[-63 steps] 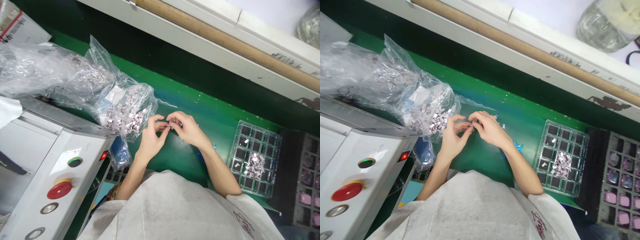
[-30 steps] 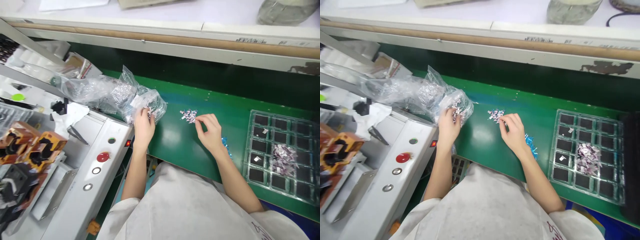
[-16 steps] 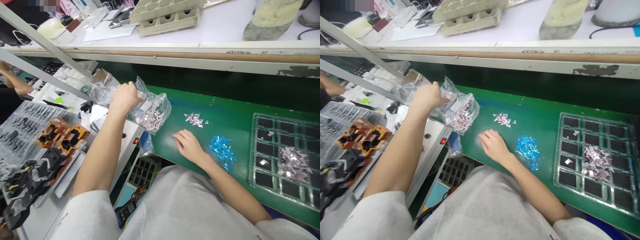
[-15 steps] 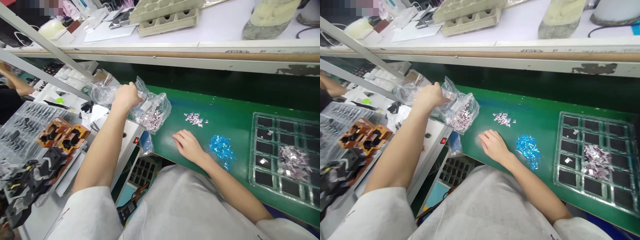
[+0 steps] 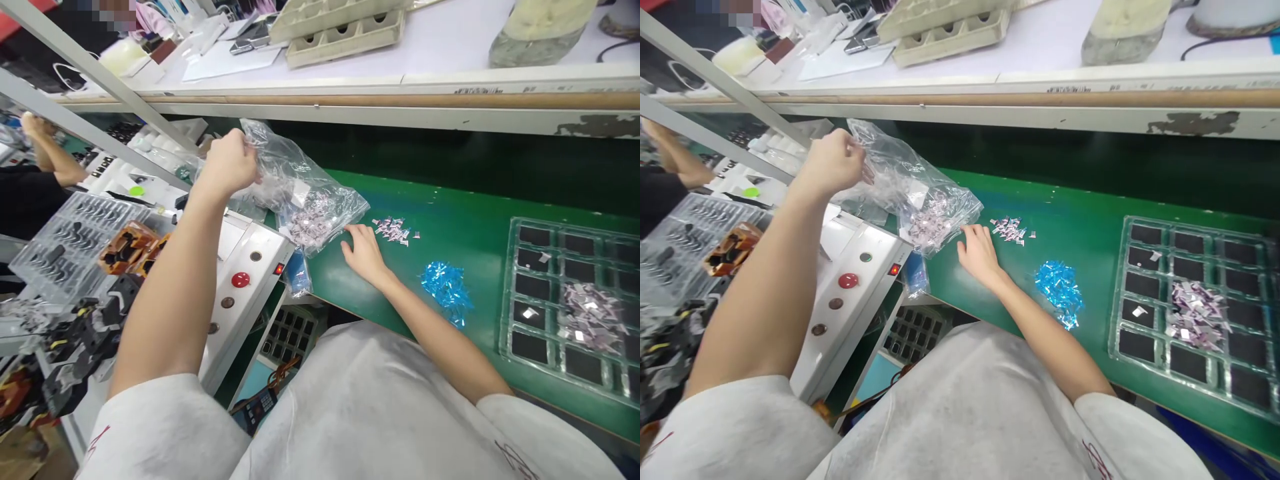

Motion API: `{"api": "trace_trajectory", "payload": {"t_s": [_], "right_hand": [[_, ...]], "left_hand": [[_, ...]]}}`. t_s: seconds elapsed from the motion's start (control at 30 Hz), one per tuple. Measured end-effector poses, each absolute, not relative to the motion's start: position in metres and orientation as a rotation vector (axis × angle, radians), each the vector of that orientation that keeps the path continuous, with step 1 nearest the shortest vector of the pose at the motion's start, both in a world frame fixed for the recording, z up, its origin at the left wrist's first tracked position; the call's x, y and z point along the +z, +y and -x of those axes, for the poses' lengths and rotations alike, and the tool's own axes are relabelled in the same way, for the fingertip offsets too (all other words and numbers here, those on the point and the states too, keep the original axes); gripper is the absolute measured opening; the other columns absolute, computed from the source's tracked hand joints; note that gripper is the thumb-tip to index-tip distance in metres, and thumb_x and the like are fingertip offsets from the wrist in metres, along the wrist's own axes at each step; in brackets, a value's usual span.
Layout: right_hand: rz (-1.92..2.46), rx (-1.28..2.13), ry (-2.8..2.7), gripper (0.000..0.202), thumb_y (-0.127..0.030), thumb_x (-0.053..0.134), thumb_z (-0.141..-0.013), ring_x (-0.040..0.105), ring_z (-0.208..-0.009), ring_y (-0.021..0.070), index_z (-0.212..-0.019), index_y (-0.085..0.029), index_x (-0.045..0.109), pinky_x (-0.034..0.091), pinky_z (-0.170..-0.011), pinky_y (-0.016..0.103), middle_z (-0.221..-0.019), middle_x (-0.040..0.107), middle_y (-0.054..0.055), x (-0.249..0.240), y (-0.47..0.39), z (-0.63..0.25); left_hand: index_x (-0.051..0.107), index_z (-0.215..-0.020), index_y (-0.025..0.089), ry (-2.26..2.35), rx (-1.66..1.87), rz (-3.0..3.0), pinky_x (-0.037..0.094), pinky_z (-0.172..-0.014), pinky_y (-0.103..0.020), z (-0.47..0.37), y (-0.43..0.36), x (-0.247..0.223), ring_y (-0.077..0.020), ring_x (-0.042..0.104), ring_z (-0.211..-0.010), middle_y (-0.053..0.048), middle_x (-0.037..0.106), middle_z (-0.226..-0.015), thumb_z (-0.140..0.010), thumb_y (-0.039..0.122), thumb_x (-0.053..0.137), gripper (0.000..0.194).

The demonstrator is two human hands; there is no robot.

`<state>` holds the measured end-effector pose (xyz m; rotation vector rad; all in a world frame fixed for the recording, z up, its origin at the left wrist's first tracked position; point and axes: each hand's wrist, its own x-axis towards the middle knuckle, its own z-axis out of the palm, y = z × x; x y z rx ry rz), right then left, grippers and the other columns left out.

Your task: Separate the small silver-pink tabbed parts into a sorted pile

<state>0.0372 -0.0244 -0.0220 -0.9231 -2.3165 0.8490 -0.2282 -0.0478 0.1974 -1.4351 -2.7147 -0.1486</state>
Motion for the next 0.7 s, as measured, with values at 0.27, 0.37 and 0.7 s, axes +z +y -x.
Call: {"api": "trace_trajectory", "payload": {"t_s": [0.27, 0.37, 0.7], "right_hand": [[0.908, 0.850, -2.292, 0.041, -0.017, 0.056, -0.103, 0.058, -0.127, 0.0358, -0.141, -0.009, 0.066, 0.051, -0.119, 0.052, -0.134, 0.066, 0.020, -0.029, -0.023, -0.017], [0.884, 0.828, -2.268, 0.042, -0.020, 0.056, -0.103, 0.057, -0.127, 0.0363, -0.144, -0.011, 0.065, 0.051, -0.118, 0.054, -0.136, 0.064, 0.020, -0.030, -0.026, -0.018], [0.741, 0.789, -2.345, 0.057, -0.024, 0.047, -0.108, 0.047, -0.149, 0.0385, -0.164, -0.017, 0.051, 0.046, -0.125, 0.064, -0.161, 0.054, 0.022, -0.030, -0.027, -0.017]], "left_hand": [[0.065, -0.128, 0.019, -2.529, -0.368, 1.425, 0.057, -0.111, -0.046, 0.197, -0.067, 0.225, -0.0289, 0.077, -0.108, -0.009, 0.081, -0.101, -0.104, 0.026, 0.047, 0.031], [0.068, -0.125, 0.024, -2.461, -0.393, 1.464, 0.052, -0.118, -0.053, 0.187, -0.067, 0.236, -0.0331, 0.074, -0.116, -0.010, 0.080, -0.111, -0.102, 0.032, 0.049, 0.031], [0.067, -0.113, 0.029, -2.393, -0.722, 1.582, 0.060, -0.081, -0.046, 0.184, -0.062, 0.246, -0.0238, 0.064, -0.067, -0.003, 0.070, -0.080, -0.096, 0.036, 0.053, 0.023]]}}
